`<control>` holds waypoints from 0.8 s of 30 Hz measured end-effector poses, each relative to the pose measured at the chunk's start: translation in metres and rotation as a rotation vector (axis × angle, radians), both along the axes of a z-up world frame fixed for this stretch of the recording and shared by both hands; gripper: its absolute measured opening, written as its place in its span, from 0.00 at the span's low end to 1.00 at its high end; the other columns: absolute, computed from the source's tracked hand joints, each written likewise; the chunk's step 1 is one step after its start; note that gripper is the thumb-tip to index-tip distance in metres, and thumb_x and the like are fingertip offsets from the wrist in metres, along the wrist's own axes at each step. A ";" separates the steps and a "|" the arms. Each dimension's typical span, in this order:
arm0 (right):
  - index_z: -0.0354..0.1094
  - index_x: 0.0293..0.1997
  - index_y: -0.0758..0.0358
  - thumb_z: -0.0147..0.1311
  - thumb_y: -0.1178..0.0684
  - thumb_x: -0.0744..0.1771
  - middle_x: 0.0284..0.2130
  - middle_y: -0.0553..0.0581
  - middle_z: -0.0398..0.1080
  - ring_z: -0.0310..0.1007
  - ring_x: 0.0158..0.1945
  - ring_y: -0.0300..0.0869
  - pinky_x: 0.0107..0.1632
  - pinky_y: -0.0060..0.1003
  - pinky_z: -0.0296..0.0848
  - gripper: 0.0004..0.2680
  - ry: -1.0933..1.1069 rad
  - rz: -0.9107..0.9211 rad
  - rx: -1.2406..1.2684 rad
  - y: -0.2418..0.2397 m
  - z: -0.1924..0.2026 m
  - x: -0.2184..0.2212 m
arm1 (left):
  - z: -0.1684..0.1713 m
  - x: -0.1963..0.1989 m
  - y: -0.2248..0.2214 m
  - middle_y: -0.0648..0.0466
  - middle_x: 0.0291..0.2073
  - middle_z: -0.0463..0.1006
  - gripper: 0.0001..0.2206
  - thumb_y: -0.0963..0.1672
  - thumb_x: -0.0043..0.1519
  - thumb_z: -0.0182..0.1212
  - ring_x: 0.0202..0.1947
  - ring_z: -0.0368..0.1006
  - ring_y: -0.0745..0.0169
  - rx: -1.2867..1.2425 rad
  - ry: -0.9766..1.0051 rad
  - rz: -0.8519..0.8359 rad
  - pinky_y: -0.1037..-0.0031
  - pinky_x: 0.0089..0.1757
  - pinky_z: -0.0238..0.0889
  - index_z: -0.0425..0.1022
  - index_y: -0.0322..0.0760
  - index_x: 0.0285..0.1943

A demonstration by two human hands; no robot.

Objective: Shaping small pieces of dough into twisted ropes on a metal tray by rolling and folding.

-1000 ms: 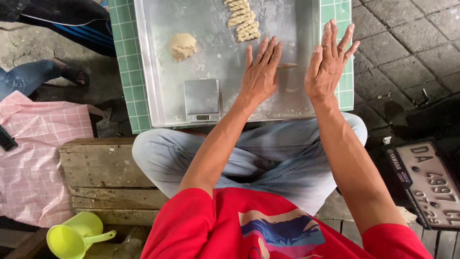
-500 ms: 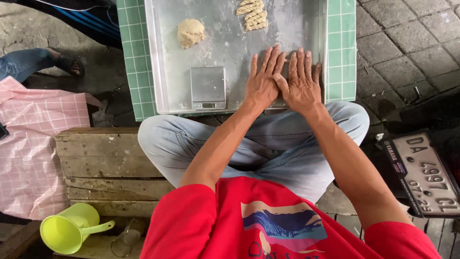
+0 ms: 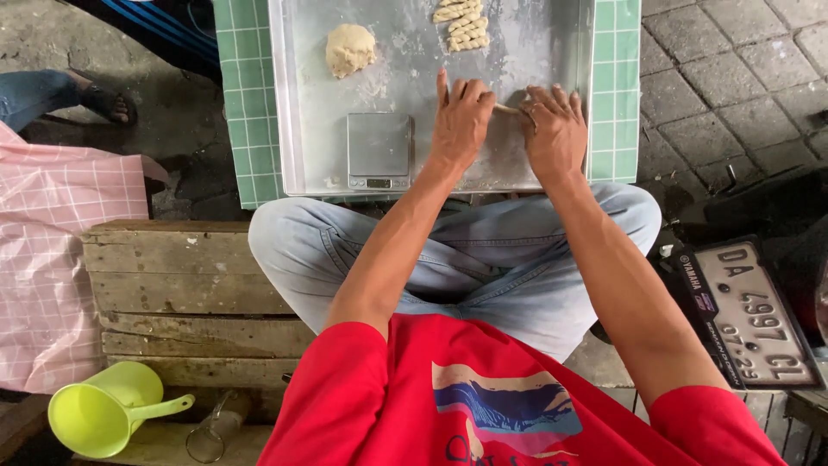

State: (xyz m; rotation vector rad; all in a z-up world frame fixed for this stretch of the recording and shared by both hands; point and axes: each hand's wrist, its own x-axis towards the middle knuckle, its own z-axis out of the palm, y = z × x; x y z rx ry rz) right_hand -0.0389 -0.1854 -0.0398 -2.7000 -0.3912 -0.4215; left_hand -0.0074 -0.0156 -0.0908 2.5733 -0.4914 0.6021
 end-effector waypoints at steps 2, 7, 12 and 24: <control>0.80 0.46 0.61 0.63 0.59 0.67 0.55 0.54 0.77 0.69 0.64 0.60 0.66 0.58 0.60 0.05 -0.080 0.036 -0.003 0.003 0.000 0.014 | 0.005 0.004 0.006 0.54 0.38 0.65 0.02 0.39 0.59 0.62 0.44 0.62 0.53 0.013 0.000 0.064 0.38 0.68 0.37 0.73 0.37 0.34; 0.68 0.64 0.71 0.49 0.53 0.71 0.65 0.62 0.66 0.49 0.70 0.65 0.68 0.66 0.44 0.15 -0.010 0.109 0.052 0.017 -0.009 0.029 | 0.006 0.006 0.002 0.53 0.59 0.66 0.17 0.42 0.62 0.60 0.61 0.60 0.51 0.151 0.010 0.088 0.49 0.64 0.51 0.69 0.35 0.61; 0.48 0.79 0.67 0.28 0.37 0.74 0.77 0.57 0.44 0.22 0.77 0.58 0.71 0.67 0.20 0.27 0.260 0.091 0.009 0.019 -0.023 0.020 | 0.000 -0.013 -0.016 0.46 0.79 0.38 0.29 0.50 0.72 0.50 0.77 0.28 0.40 0.419 0.188 0.102 0.46 0.70 0.43 0.53 0.36 0.81; 0.40 0.80 0.60 0.27 0.29 0.72 0.78 0.57 0.42 0.30 0.78 0.64 0.70 0.74 0.29 0.30 0.463 0.064 -0.194 0.003 0.004 -0.039 | 0.003 -0.067 0.001 0.47 0.79 0.46 0.37 0.54 0.63 0.62 0.79 0.42 0.52 0.202 0.365 0.129 0.46 0.71 0.34 0.53 0.40 0.80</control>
